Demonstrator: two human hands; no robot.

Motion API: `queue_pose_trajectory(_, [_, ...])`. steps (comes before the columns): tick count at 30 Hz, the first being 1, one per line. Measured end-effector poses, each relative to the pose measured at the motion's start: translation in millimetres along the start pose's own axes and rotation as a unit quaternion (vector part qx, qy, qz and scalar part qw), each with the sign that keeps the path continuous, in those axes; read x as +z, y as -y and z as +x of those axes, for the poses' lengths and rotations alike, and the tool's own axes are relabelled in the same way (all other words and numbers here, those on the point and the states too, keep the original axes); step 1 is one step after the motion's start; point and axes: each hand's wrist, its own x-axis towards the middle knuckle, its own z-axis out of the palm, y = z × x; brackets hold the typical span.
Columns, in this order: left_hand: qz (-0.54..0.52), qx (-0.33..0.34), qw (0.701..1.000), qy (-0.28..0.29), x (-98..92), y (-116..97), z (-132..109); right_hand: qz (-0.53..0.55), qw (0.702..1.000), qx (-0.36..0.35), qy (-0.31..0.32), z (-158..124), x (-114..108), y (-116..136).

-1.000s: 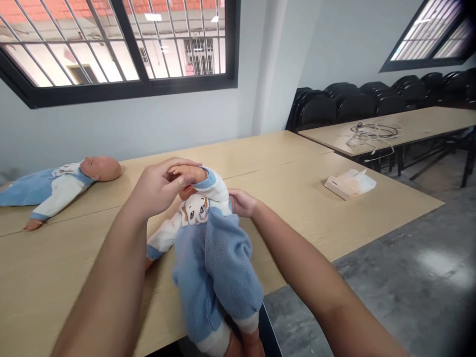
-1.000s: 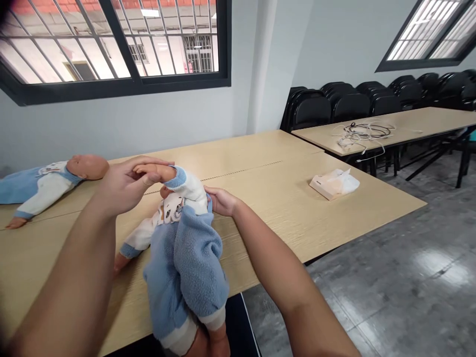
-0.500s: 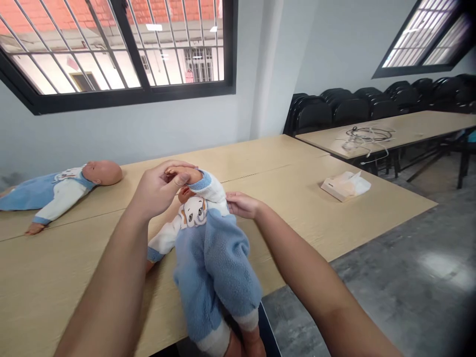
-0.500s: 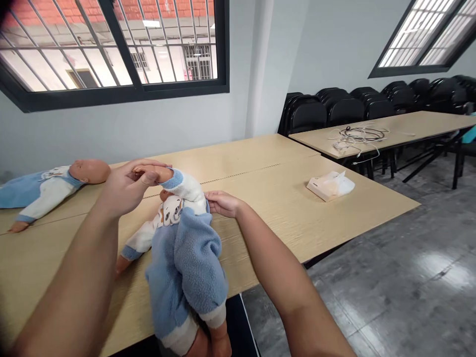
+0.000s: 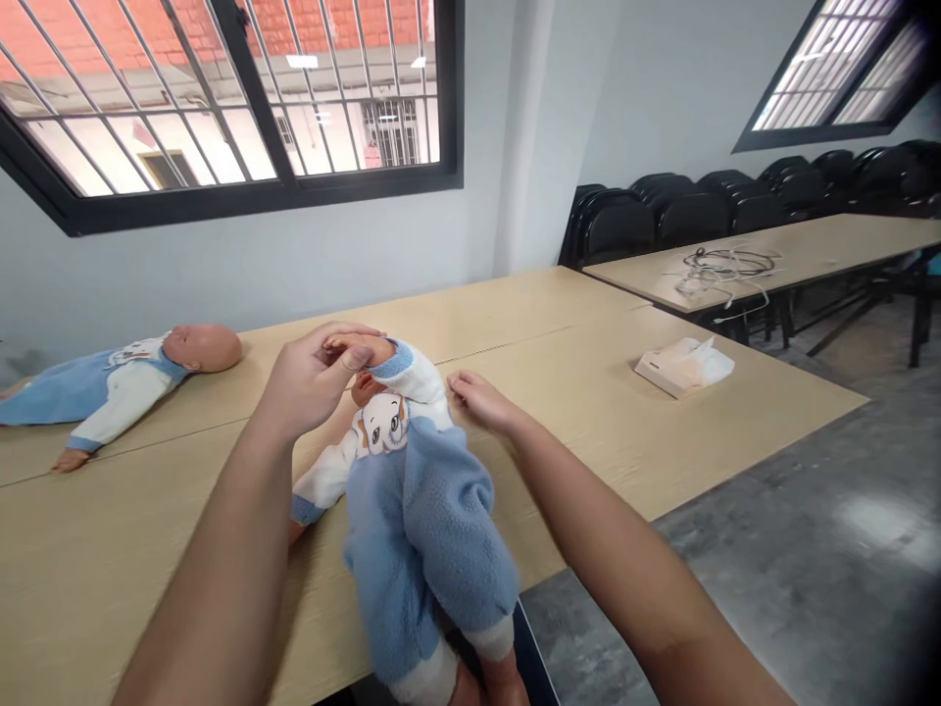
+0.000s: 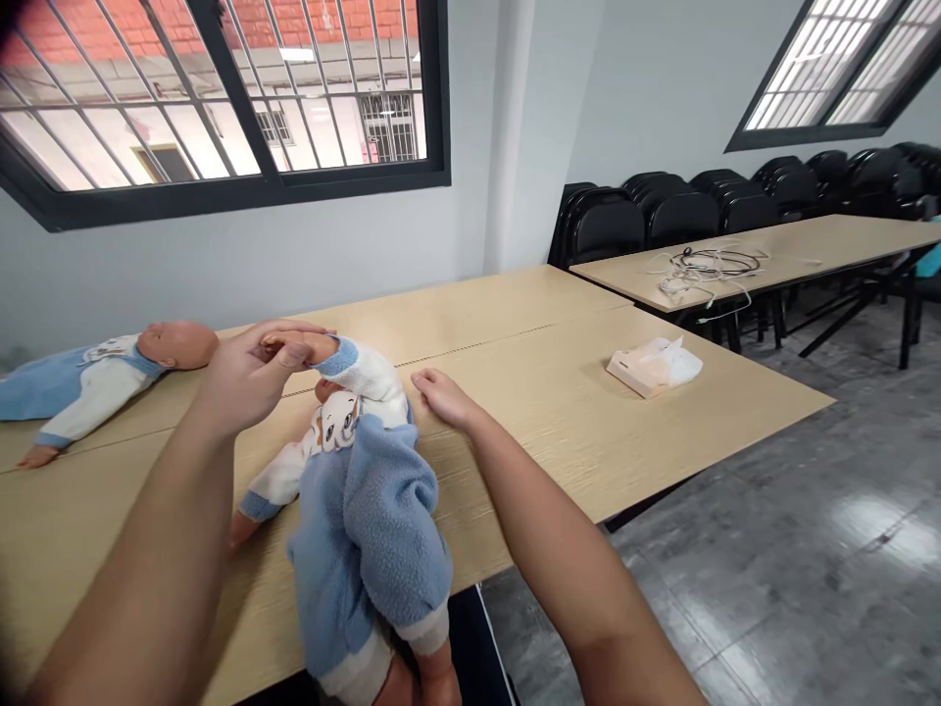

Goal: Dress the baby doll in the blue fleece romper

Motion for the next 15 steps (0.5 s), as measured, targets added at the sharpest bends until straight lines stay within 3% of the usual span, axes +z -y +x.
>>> queue_pose_trajectory(2, [0.012,0.003,1.000,-0.005,1.4,-2.2,-0.2,-0.006,1.000,-0.027,0.012,-17.0,-0.9,6.7])
queue_pose_trajectory(7, [0.038,0.011,0.999,-0.001,4.3,-8.6,-0.2,-0.069,0.981,-0.034,0.177,-55.2,6.4,18.1])
queue_pose_trajectory(9, [0.037,0.013,0.999,0.000,4.4,-10.0,-0.2,-0.081,0.985,-0.026,0.151,-57.2,9.0,17.8])
queue_pose_trajectory(13, [0.041,0.010,0.999,0.017,6.4,-11.3,-1.3,-0.135,0.990,-0.037,0.012,-45.7,9.9,5.4])
queue_pose_trajectory(15, [0.048,0.011,0.998,0.030,12.3,-12.0,-2.4,-0.183,0.982,-0.040,-0.027,-39.2,11.4,-3.5])
